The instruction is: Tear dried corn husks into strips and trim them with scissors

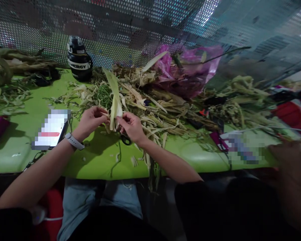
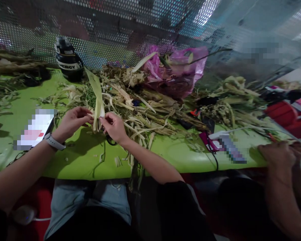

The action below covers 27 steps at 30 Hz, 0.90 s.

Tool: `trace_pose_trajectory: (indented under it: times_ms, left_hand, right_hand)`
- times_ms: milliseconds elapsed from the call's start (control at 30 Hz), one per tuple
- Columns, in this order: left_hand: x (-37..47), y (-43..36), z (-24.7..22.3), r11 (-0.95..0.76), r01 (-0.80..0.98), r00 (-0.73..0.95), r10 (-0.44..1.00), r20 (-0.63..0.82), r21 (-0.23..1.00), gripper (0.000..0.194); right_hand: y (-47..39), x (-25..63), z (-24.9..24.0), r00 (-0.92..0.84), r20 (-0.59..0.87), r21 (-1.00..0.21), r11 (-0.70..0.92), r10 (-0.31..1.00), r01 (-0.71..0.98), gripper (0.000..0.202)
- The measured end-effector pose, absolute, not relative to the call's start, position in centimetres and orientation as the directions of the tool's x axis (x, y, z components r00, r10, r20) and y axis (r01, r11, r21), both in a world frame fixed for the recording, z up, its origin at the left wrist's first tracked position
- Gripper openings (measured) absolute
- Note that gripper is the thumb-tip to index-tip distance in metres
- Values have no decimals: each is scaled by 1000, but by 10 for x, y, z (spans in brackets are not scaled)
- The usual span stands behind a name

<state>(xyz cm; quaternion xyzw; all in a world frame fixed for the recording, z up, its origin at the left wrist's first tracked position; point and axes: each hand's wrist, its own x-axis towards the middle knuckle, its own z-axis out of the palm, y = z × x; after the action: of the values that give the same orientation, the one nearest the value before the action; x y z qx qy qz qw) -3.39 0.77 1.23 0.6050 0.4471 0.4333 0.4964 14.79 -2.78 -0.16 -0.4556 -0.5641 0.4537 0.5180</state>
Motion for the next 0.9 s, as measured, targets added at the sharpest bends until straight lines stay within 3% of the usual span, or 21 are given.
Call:
trace_pose_trajectory:
  times_ms: [167, 467, 633, 700, 800, 900]
  left_hand:
    - [-28, 3, 10, -278, 109, 254, 936, 243, 955, 38]
    - [-27, 7, 8, -104, -22, 272, 957, 106, 994, 32]
    - [-28, 5, 9, -9, -156, 197, 980, 40, 988, 43]
    - [-29, 8, 8, 80, -222, 195, 980, -36, 972, 34]
    - [-29, 9, 6, 134, -255, 229, 971, -75, 958, 12]
    - [-26, 6, 7, 56, -194, 255, 967, -4, 979, 21]
  right_hand:
    - [-28, 152, -1, -100, 256, -941, 271, 961, 202, 28]
    - [-29, 151, -4, -147, 229, -951, 253, 962, 177, 25]
    - [-25, 151, -2, -122, 149, -987, 155, 981, 47, 29]
    - [-25, 151, -2, -131, 129, -991, 131, 983, 4, 32]
    - [-27, 149, -4, -212, 158, -982, 176, 964, 67, 34]
    - [-30, 148, -7, -270, 198, -962, 240, 942, 133, 34]
